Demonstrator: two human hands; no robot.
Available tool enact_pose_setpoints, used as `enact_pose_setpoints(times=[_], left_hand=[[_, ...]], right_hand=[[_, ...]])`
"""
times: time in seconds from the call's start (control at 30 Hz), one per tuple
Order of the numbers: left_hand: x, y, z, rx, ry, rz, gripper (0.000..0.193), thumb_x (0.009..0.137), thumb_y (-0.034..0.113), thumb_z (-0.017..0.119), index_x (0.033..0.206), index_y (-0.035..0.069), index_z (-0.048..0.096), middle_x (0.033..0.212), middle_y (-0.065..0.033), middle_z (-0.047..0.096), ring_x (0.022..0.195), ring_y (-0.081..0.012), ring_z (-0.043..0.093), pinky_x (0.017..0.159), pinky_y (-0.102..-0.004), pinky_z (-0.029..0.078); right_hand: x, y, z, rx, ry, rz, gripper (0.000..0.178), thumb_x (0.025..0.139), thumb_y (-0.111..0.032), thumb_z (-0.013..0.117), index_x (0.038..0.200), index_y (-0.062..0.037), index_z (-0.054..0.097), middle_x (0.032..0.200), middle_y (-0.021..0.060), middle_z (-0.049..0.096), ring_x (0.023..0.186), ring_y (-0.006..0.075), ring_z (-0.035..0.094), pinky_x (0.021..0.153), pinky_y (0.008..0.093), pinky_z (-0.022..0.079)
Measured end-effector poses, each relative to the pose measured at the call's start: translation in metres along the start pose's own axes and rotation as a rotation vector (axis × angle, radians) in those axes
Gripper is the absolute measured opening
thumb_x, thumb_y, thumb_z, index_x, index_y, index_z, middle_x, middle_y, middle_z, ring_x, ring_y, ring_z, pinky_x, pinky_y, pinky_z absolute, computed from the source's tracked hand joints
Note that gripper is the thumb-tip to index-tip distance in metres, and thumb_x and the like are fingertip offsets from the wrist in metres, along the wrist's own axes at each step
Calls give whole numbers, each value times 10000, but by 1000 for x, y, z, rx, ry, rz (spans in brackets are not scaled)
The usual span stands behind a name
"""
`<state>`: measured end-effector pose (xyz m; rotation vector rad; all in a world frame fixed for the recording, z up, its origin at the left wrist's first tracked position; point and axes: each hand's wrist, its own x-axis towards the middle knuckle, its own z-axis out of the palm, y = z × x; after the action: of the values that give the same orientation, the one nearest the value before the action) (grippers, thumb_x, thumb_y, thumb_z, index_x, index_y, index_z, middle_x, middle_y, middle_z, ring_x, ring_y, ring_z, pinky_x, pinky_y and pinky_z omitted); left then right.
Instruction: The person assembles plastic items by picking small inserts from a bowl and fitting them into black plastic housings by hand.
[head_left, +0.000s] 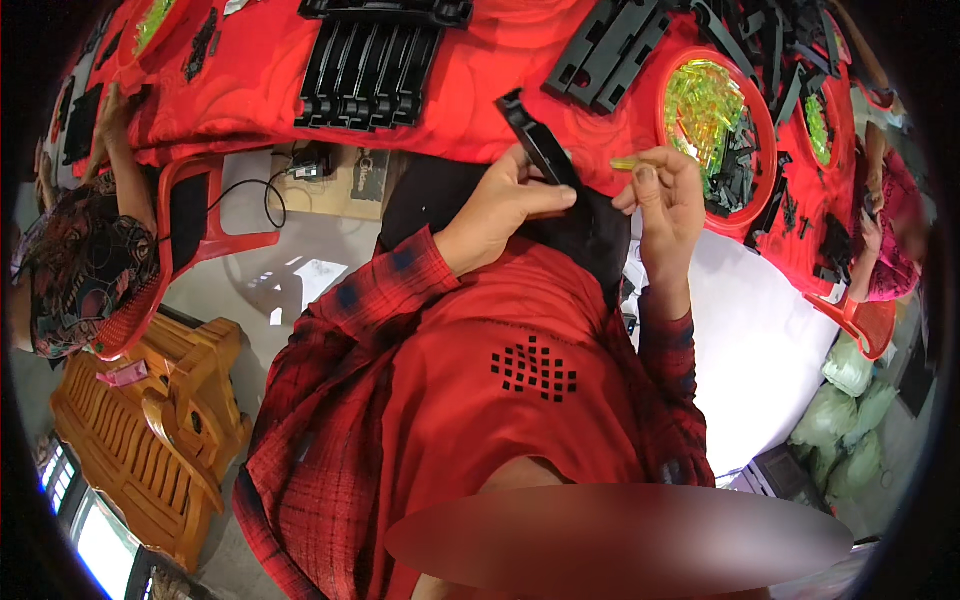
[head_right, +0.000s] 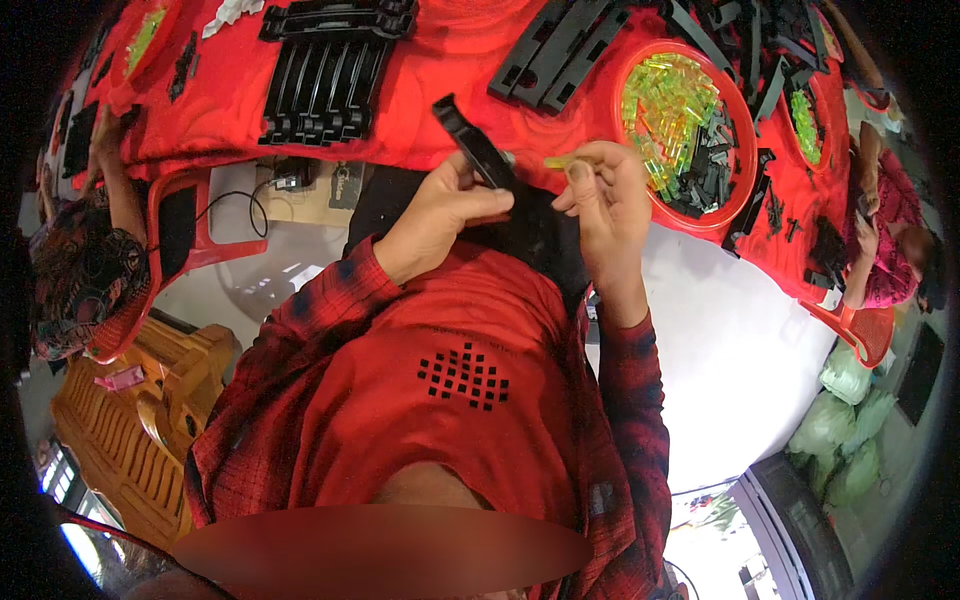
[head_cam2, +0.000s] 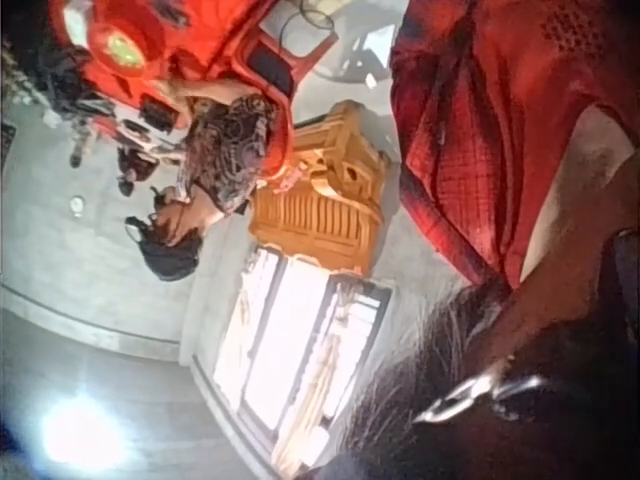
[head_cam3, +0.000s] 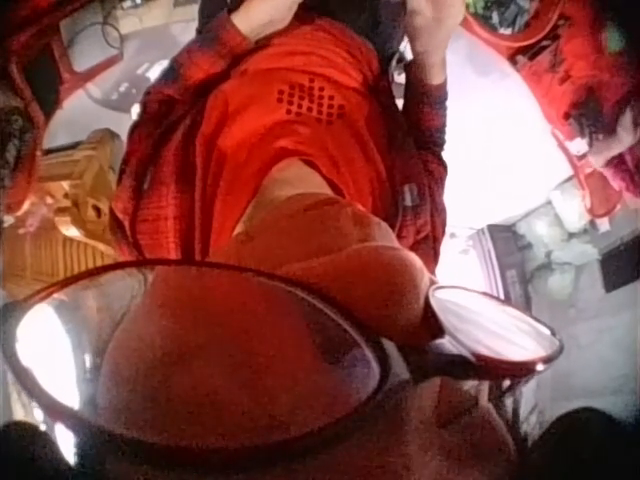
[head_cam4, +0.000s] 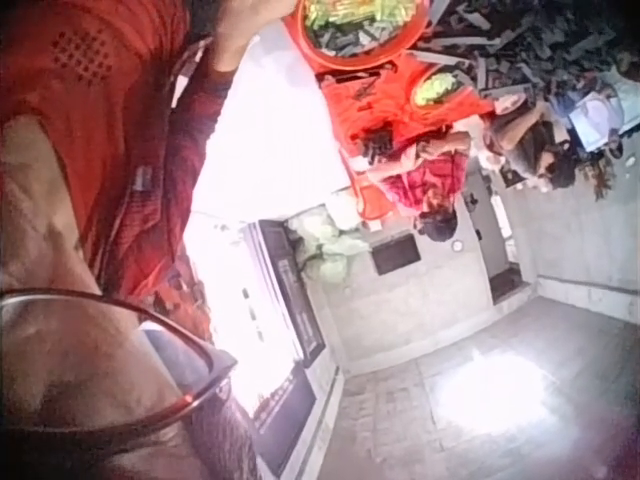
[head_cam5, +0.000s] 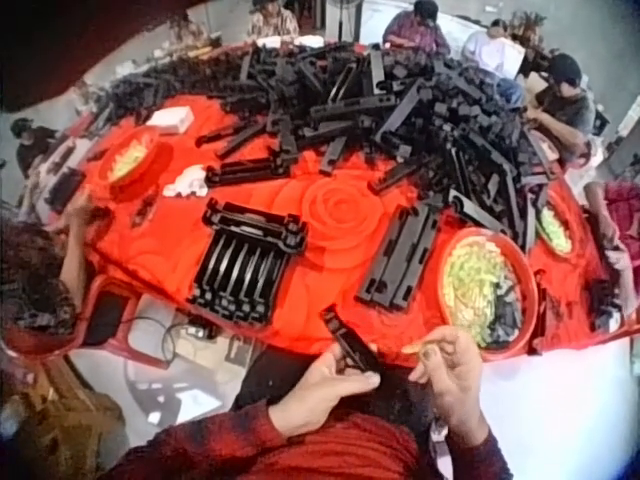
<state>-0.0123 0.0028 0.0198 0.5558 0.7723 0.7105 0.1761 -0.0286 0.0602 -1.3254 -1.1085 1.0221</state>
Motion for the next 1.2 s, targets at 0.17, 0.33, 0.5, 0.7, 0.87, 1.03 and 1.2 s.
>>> enact_pose_setpoints(times=[0.17,0.33,0.5,0.7,0.87,1.03,1.2], left_hand=[[12,-3,8,-130,89,19,190,909,27,669,1084,85,621,1051,-11,674,999,-133,646,922,-342,535],[19,-11,17,-295,10,41,212,931,48,653,1132,69,588,1112,-42,664,1050,-164,641,963,-364,524],[19,-11,4,-276,-9,-82,258,943,98,657,1171,44,550,1129,-95,654,1032,-202,656,950,-369,537],[-4,5,-8,954,93,484,281,873,133,734,1111,29,625,1038,-104,670,859,-214,668,751,-300,531],[25,34,-27,1616,295,1137,358,769,225,778,1053,55,641,1073,-98,628,950,-283,598,904,-450,437],[39,20,-43,1701,160,1070,357,807,277,750,1090,78,661,982,-63,642,920,-282,587,915,-426,433],[40,19,-41,1647,168,1015,344,812,276,752,1094,94,675,940,-54,646,893,-269,590,798,-390,455]], right_hand=[[1,40,1,-614,308,-436,167,970,-132,638,1066,-9,578,916,99,645,739,197,631,653,296,497],[6,58,8,-737,363,-487,187,903,-53,706,1033,-2,581,874,112,639,687,224,623,602,332,505],[28,81,-8,-688,385,-537,216,889,-48,725,1030,-4,567,860,100,633,617,197,598,541,301,482],[45,101,-38,-713,182,-667,272,842,-72,774,1030,-23,584,832,114,612,651,249,570,567,361,470],[48,83,-34,-828,117,-769,270,822,-68,780,1015,-31,594,850,113,620,679,282,563,584,386,458],[52,68,-28,-906,128,-836,227,832,-61,756,1000,-37,605,881,108,640,734,292,578,670,391,462],[32,49,-15,-690,144,-557,163,878,-26,682,1032,-36,630,919,118,651,813,287,608,729,376,466]])
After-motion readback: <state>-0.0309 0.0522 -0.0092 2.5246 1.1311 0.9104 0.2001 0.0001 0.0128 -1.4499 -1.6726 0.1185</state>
